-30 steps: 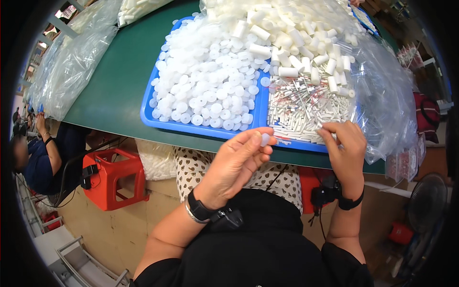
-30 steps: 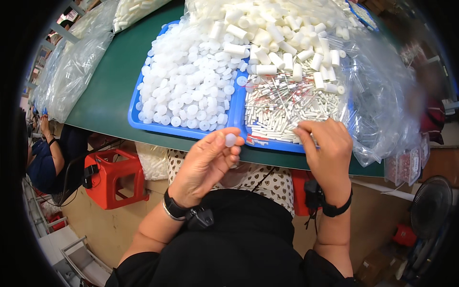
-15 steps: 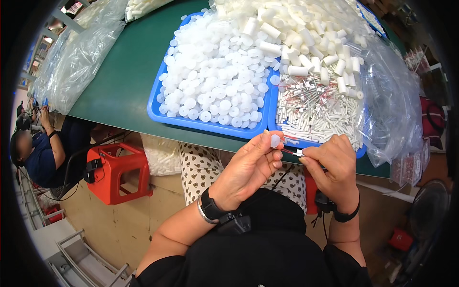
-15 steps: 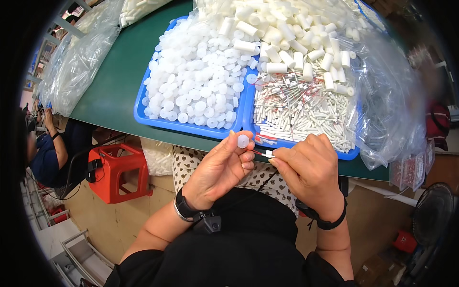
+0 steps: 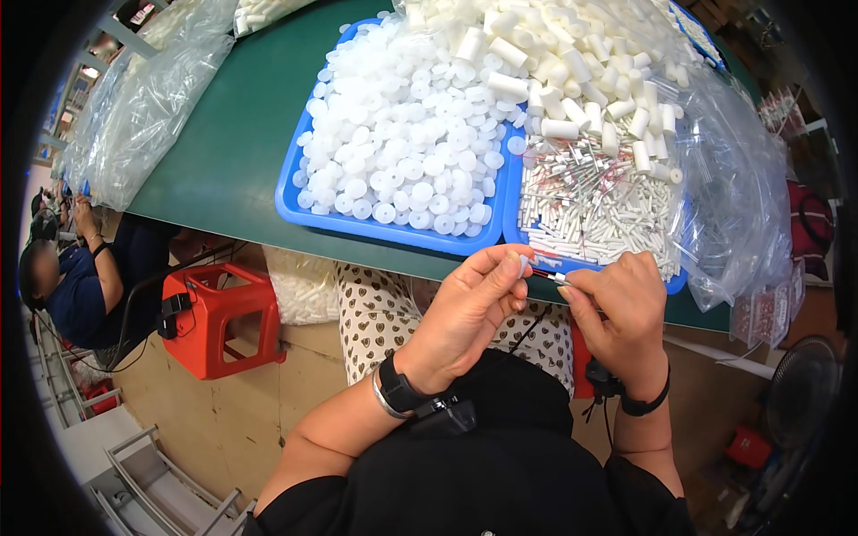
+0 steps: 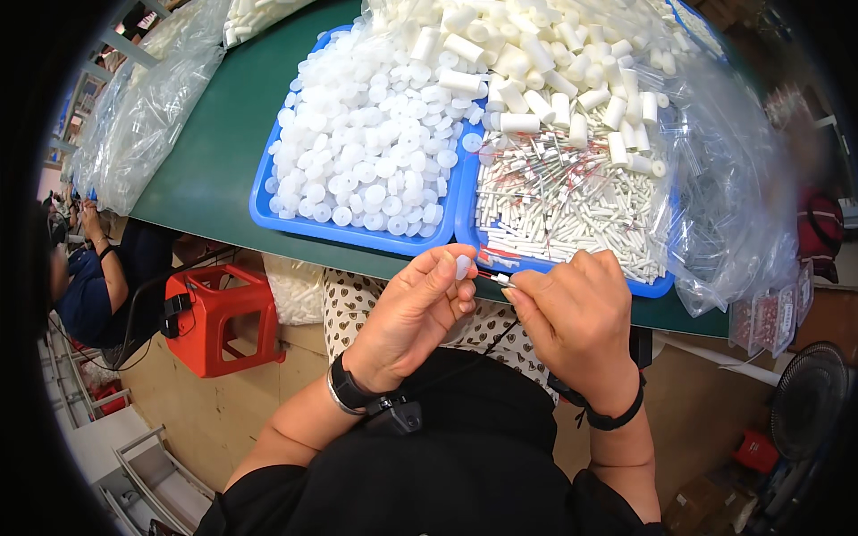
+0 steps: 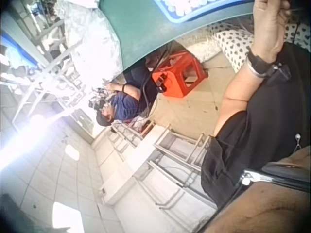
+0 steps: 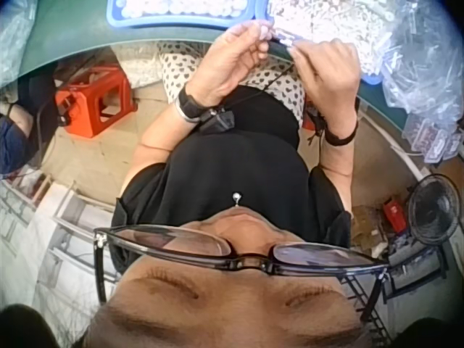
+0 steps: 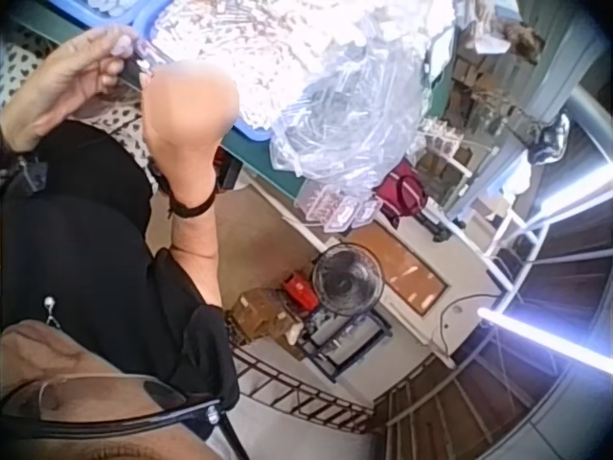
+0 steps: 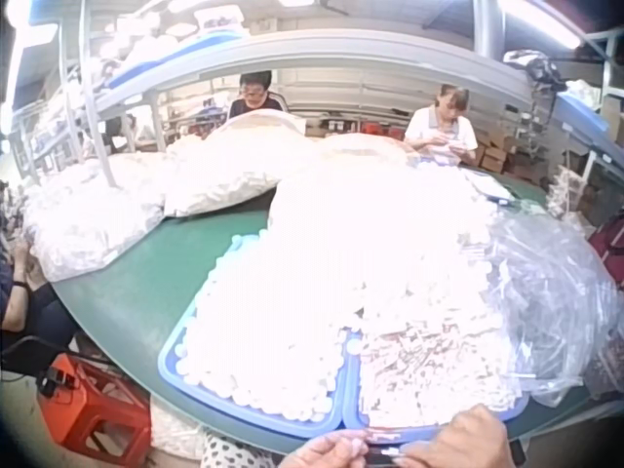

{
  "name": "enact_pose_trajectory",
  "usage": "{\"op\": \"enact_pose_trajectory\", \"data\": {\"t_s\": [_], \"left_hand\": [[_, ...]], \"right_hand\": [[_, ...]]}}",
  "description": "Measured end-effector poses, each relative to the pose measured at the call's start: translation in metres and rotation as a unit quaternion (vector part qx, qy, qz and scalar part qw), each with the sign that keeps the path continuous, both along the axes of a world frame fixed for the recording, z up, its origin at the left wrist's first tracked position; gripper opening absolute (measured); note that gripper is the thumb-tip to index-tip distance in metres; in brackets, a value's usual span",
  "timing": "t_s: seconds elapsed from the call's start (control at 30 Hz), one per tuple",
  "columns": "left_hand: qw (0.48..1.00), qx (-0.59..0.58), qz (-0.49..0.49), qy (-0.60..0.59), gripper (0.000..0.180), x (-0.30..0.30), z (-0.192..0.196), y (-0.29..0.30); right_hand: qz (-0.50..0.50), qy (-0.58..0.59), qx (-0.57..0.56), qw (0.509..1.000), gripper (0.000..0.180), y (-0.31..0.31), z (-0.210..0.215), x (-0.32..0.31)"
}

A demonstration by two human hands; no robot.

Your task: The person sits at a green table and repeatedly picks up small white plastic caps and thin white sticks. They insert the sticks into the caps by hand, one at a time, and place the assembled units into a blue tray. The process is continuous and repetitive throughout the clip.

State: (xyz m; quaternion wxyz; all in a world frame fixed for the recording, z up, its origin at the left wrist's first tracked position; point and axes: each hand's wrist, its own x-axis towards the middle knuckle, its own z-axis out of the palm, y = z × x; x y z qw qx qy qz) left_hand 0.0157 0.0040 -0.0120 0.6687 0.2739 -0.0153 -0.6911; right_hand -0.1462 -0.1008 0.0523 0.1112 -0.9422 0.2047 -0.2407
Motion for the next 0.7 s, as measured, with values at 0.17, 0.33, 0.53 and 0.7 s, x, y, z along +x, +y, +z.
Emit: {"op": "enact_pose_trajectory", "data": {"t_s": [0.17,0.33,0.53,0.7], "left_hand": [[1.000,-0.004,-0.013,-0.003,0.029,-0.007,0.000,0.000],[0.998,-0.028,-0.023,0.053,0.035,-0.014,-0.011,0.001],[0.997,-0.036,-0.035,0.052,0.043,-0.015,-0.013,0.000],[1.000,-0.002,-0.005,0.005,0.039,-0.004,-0.012,0.004]], "right_hand": [[0.006,-0.022,-0.012,1.000,0.014,0.008,-0.006,0.008],[-0.042,-0.070,0.091,0.993,0.005,0.020,-0.021,0.015],[-0.111,-0.133,0.297,0.939,0.006,0.032,-0.039,0.019],[-0.039,-0.064,0.231,0.970,0.006,0.018,-0.034,0.020]]}}
